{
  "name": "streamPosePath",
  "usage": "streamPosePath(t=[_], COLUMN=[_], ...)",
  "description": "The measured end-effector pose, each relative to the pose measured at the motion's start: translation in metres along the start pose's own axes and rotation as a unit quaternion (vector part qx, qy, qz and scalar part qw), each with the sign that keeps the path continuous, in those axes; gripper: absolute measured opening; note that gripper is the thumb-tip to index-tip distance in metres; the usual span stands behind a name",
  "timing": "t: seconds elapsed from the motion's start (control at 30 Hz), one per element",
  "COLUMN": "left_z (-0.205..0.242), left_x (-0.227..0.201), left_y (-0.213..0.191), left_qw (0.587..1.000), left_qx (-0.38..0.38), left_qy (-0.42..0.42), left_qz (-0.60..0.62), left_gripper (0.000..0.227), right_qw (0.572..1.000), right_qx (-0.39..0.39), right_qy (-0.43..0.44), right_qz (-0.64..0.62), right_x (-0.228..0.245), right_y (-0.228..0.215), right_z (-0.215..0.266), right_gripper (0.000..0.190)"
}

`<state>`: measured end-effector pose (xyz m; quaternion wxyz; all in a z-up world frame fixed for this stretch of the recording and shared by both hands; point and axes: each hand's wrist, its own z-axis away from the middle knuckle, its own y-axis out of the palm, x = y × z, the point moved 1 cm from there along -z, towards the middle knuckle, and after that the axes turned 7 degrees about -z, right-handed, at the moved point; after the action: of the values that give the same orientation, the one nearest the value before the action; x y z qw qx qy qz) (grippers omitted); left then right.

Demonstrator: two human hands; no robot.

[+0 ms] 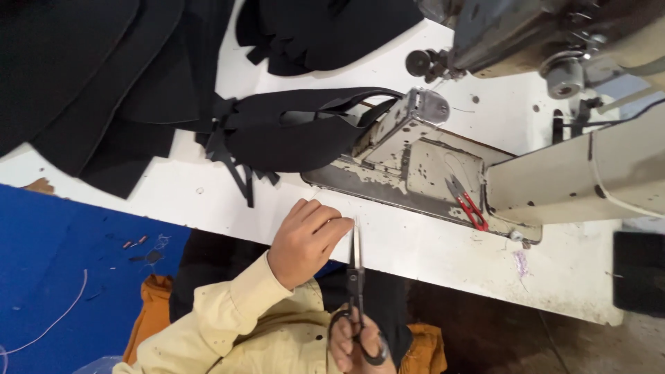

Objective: The person sews black fabric mask pieces using a sewing machine. They repeatedly pick up a mask piece, align it under the needle, sew along the edges, and trim excess thread with scissors. The process is repeated for multiple mask pieces.

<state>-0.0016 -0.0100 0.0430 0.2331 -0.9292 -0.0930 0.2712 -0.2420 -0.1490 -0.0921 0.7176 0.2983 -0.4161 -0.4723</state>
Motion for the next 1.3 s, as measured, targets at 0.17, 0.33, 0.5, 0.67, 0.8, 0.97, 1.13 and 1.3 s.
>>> streamPosePath(t=[0.17,0.33,0.5,0.67,0.8,0.97,1.13,1.3], left_z=[-0.006,-0.029,-0.072,-0.125,-0.154,-0.152,-0.151,-0.151], left_x=[0.001,0.001,0.004,0.014,0.022,0.027,0.032,0.035], left_y=[-0.014,-0.008,-0.012,0.003,0.035,0.059,0.057,0.061], left_qw=[0.994,0.970,0.967,0.951,0.928,0.909,0.912,0.909], left_qx=[-0.025,-0.049,-0.124,-0.184,-0.240,-0.218,-0.210,-0.231], left_qy=[-0.101,-0.188,-0.158,-0.171,-0.168,-0.210,-0.213,-0.200], left_qz=[0.043,0.149,0.157,0.180,0.230,0.288,0.279,0.283], left_gripper=[0.010,0.012,0.017,0.014,0.010,0.009,0.010,0.012], right_qw=[0.963,0.761,0.343,0.376,0.368,0.333,0.338,0.331], right_qx=[-0.001,-0.210,-0.270,-0.210,-0.267,-0.268,-0.285,-0.276], right_qy=[-0.169,-0.275,-0.350,-0.512,-0.539,-0.549,-0.547,-0.528], right_qz=[0.210,0.548,0.829,0.743,0.709,0.718,0.711,0.732], right_x=[0.070,0.146,0.175,0.136,0.128,0.126,0.124,0.122], right_y=[0.034,0.145,0.134,0.128,0.124,0.125,0.126,0.132], right_z=[-0.011,-0.038,-0.065,-0.092,-0.095,-0.095,-0.100,-0.102], right_gripper=[0.051,0.037,0.025,0.030,0.028,0.028,0.023,0.020])
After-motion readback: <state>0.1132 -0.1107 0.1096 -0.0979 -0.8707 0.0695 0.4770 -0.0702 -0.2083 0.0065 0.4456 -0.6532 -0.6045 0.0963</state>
